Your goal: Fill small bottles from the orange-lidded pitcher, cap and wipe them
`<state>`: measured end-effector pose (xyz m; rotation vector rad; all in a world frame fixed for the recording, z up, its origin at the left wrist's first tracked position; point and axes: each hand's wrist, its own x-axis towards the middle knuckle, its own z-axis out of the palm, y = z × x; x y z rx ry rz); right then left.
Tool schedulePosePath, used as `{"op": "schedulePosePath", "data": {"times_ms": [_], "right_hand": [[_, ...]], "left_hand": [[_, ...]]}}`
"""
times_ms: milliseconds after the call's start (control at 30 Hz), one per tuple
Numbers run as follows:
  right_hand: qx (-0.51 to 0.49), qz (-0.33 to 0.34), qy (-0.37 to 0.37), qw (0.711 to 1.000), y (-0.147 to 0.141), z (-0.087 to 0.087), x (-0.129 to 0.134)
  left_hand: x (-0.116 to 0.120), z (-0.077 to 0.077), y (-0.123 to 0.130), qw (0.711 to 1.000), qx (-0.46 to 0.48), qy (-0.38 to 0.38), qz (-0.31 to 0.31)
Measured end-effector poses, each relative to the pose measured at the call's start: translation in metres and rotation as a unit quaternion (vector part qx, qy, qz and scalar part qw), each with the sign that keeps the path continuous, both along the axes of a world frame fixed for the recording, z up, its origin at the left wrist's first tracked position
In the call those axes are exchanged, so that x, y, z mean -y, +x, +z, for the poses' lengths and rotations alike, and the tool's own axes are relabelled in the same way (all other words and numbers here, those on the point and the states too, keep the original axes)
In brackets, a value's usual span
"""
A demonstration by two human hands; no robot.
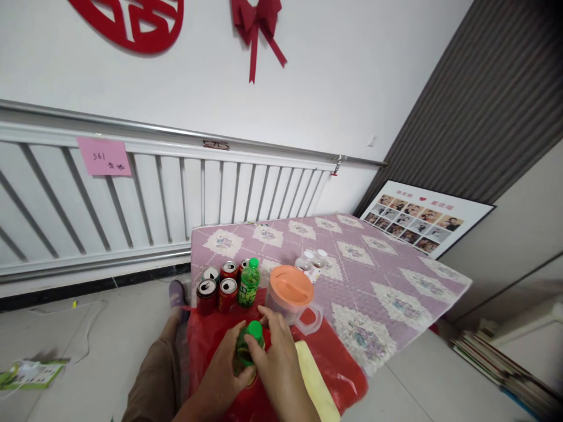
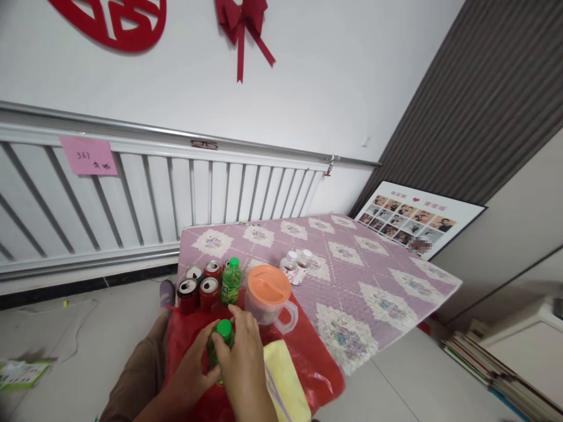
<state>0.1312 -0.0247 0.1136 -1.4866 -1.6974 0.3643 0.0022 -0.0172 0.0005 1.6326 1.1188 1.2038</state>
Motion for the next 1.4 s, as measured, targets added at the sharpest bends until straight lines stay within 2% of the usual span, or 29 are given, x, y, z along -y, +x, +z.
{"op": "schedulePosePath", "data": {"times_ms": [200, 333, 467, 667, 1067, 1400], "right_hand": [[0.004, 0.035, -0.012, 0.999, 0.0, 0.005, 0.003], [-0.01, 0.017, -0.037, 0.999, -0.001, 0.009, 0.003], [-0.008, 0.016, -0.05, 0.999, -0.001, 0.007, 0.001], [-0.009, 0.037, -0.036, 0.999, -0.001, 0.002, 0.0], [-0.011, 0.055, -0.027, 0.998, 0.001, 0.003, 0.0], [-0.095, 0.054, 0.005, 0.994, 0.003, 0.001, -0.002]], "left_hand": [[0.0, 0.0, 0.0, 1.0, 0.014, 0.007, 0.002], [0.001, -0.001, 0.0, 1.0, 0.016, 0.008, 0.003], [0.0, -0.003, 0.001, 1.0, 0.015, 0.002, 0.013], [0.0, -0.002, 0.0, 1.0, 0.012, 0.009, 0.009], [-0.001, 0.007, 0.0, 1.0, 0.005, 0.017, -0.003], [-0.002, 0.003, -0.003, 1.0, 0.005, 0.009, -0.004]]}}
